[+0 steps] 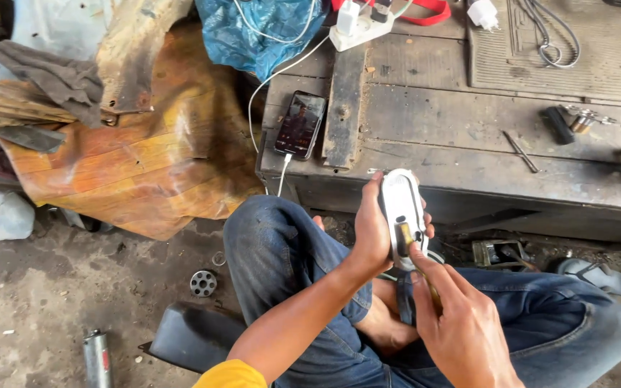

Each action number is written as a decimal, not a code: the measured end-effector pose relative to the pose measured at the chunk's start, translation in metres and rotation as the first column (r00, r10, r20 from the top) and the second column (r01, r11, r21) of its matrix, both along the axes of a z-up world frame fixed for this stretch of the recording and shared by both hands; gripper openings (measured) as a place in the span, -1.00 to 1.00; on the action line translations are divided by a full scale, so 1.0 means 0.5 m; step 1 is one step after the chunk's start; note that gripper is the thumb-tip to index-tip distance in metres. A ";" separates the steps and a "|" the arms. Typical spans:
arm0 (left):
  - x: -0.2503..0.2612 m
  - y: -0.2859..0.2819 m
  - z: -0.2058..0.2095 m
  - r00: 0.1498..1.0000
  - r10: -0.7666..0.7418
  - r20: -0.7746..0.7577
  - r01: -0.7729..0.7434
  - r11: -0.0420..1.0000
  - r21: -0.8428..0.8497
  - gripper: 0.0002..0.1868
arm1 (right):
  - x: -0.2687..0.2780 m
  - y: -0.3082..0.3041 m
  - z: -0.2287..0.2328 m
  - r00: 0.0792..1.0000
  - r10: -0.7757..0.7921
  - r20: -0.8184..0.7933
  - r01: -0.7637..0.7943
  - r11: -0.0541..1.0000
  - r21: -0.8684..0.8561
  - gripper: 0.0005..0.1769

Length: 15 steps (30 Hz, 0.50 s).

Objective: The person holds a metallic mechanical part and uses a yellow-handled brush to scrub its surface. They rotate the part to clean different sides and edges while sitting on the floor in a workshop.

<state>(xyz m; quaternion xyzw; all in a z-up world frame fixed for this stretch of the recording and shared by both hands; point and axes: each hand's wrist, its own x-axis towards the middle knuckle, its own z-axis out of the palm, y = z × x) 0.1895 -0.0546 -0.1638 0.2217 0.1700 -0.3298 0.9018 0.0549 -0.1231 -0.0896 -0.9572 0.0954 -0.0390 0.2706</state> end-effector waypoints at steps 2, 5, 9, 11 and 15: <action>0.002 0.004 0.000 1.000 -0.021 -0.020 0.021 1.000 0.013 -0.33 | 0.010 0.001 0.007 0.999 0.023 0.030 -0.025 0.999 0.040 -0.57; 0.010 0.018 -0.004 1.000 0.021 -0.001 -0.021 1.000 -0.012 -0.37 | 0.013 0.002 -0.006 0.997 0.072 0.018 -0.073 0.996 0.042 -0.51; 0.014 0.019 -0.002 0.995 0.092 -0.028 -0.092 0.996 0.001 -0.38 | 0.000 0.004 -0.010 0.993 0.046 -0.106 -0.040 0.998 0.057 -0.48; 0.005 0.010 -0.004 0.999 0.036 -0.024 -0.035 0.999 0.003 -0.35 | -0.004 0.000 -0.010 0.998 0.060 0.010 -0.060 0.998 0.037 -0.54; -0.032 -0.003 -0.021 0.990 -0.115 -0.078 0.119 0.991 0.054 -0.22 | 0.013 0.003 -0.003 0.991 0.051 0.122 -0.060 0.996 0.068 -0.57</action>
